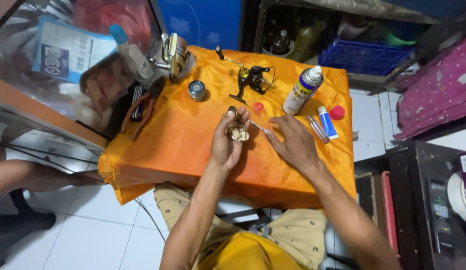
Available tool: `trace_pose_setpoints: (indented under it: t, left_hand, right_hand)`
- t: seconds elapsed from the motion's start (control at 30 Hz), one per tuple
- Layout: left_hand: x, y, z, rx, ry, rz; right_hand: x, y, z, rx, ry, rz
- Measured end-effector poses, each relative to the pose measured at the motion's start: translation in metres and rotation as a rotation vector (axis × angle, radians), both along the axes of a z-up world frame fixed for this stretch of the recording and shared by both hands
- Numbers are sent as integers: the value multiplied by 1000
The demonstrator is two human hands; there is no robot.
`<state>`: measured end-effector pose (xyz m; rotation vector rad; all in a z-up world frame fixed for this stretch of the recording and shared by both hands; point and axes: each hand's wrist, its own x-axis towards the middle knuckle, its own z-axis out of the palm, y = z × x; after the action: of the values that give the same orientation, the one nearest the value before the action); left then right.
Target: Performing maintenance and repair on a fishing reel by disassembling parts and applying lubricant.
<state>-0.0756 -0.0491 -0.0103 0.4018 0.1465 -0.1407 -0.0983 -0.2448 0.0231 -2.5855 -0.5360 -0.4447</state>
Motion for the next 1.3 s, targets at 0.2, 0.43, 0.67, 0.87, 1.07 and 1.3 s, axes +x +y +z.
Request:
trace_pose_setpoints:
  t: [0.2,0.43,0.67,0.87,1.07,1.3]
  left_hand:
    - [-11,-23,13,158,-56,70]
    - [-20,10,17,453,-241,117]
    - [-28,17,26,777,-318,114]
    - [-39,29,55,1076,-373,120]
    - [-37,41,63,1302,-522,54]
    - [-33,54,66,1303,-593,-237]
  right_hand:
    - [-15,65,-16,390,-19,240]
    - [-18,52,-17,582,-27,103]
    - [-20,60,6,817,-180,140]
    - [-11,59,25,685,-123,200]
    - [-5,56,53,559,-44,315]
    - [4,44,59,413,98,497]
